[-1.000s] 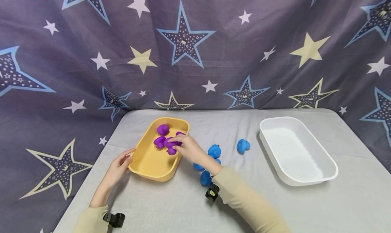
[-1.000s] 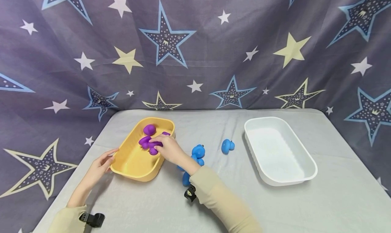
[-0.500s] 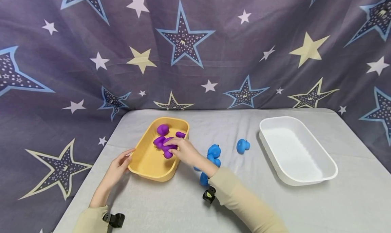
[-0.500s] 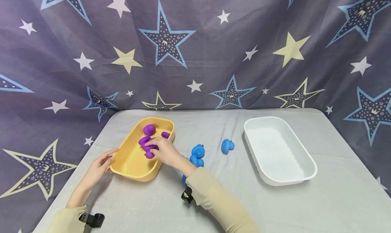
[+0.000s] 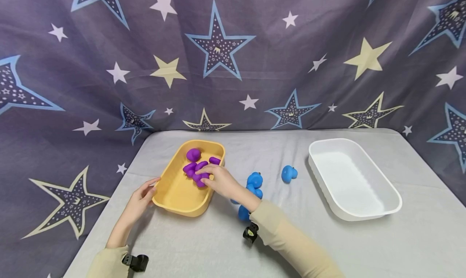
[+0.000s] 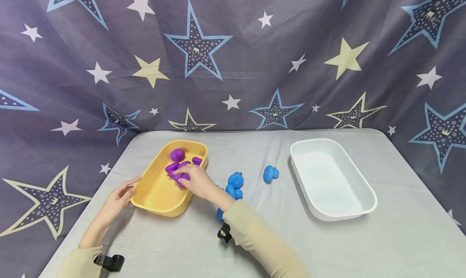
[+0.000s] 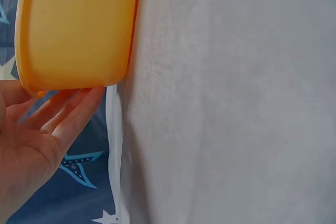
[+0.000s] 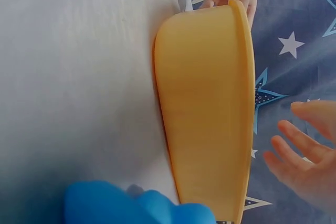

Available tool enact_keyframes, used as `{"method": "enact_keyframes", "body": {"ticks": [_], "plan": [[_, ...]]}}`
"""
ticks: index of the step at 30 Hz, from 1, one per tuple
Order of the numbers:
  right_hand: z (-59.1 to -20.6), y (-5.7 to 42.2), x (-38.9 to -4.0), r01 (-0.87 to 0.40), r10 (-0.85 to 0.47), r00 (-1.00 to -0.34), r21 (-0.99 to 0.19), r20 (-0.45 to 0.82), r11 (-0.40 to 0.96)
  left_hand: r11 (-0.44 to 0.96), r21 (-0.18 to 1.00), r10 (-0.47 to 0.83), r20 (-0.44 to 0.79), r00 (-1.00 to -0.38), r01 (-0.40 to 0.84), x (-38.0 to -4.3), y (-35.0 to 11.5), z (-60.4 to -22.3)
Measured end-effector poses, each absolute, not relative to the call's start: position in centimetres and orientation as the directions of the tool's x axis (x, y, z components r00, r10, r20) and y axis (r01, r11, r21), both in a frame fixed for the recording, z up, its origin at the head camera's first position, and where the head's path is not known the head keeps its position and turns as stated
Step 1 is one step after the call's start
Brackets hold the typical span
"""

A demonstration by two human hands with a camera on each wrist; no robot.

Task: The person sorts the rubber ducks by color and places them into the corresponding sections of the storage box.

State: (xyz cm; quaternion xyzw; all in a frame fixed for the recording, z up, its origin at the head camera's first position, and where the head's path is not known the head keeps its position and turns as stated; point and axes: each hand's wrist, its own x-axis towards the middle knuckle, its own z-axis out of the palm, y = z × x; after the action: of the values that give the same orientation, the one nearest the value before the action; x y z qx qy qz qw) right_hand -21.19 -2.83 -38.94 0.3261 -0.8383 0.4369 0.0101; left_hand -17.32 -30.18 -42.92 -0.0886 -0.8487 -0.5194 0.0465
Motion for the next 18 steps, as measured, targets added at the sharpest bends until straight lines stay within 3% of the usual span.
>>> {"method": "enact_keyframes", "body": {"ticks": [18], "plan": [[-38.1,1.6,-20.4,-0.531,-0.545,-0.790,-0.760,0.283,0.375,0.536,0.814,0.105,0.199,-0.974,0.224,-17.4,-30.0,-42.6]]}}
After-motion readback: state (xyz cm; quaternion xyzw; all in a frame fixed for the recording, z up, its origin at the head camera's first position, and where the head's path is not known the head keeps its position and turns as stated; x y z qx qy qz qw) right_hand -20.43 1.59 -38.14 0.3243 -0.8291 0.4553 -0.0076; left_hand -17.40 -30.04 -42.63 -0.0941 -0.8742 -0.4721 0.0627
